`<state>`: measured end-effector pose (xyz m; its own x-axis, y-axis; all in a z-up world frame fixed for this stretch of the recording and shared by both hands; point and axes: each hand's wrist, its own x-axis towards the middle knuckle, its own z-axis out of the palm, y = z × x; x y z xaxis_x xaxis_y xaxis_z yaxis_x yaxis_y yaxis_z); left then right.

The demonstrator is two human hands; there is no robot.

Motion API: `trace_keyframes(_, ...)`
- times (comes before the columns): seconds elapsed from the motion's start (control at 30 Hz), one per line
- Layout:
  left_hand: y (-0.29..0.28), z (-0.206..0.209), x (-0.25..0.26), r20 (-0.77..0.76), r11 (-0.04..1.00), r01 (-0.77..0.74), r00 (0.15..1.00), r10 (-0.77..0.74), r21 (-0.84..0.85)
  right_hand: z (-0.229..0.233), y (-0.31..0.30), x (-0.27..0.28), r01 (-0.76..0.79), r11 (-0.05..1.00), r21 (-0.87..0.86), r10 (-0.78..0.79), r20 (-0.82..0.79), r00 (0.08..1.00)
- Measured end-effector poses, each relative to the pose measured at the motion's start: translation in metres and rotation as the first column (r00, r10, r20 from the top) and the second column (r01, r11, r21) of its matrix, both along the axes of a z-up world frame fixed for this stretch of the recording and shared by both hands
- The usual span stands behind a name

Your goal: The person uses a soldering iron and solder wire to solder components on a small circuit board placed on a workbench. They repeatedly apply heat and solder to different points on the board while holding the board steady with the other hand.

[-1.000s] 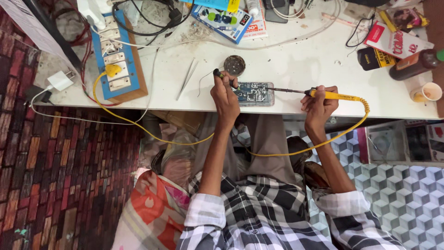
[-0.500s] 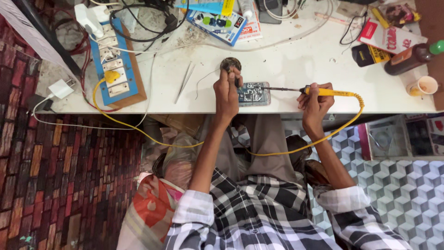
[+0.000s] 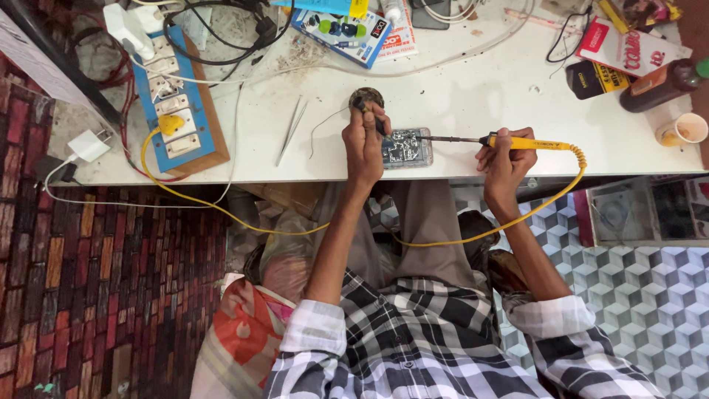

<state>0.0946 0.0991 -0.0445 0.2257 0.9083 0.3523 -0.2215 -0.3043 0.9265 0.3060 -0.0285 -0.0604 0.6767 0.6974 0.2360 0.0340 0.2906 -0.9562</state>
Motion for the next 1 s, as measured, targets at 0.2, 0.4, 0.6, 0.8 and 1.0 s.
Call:
trace_keyframes(0.2, -0.0033, 0.0017, -0.0033, -0.052, 0.999, 0.034, 0.998, -0.033, 0.016, -0.003, 0.0002, 0.0015, -0.011, 1.0, 0.026, 0.011, 0.004, 1.0)
trace_keyframes(0.4, -0.0025, 0.0038, -0.0037, -0.145, 0.996, 0.024, 0.989, -0.011, 0.09, -0.0061, -0.0001, 0.0033, -0.008, 1.0, 0.012, 0.008, 0.014, 1.0)
trace_keyframes(0.6, -0.0013, 0.0038, -0.0024, -0.136, 0.994, 0.002, 0.991, 0.013, 0.113, -0.0089, 0.0019, 0.0051, 0.01, 1.0, 0.009, -0.009, -0.034, 0.999)
trace_keyframes(0.8, -0.0021, 0.0042, -0.0029, -0.129, 0.993, 0.005, 0.992, 0.01, 0.117, -0.0068, -0.0002, 0.0053, 0.008, 1.0, 0.008, -0.008, -0.014, 1.0)
trace_keyframes(1.0, -0.0018, 0.0045, -0.0016, -0.127, 0.993, -0.007, 0.992, 0.023, 0.121, -0.0082, 0.0001, 0.0061, -0.02, 0.999, 0.029, 0.021, -0.026, 0.999)
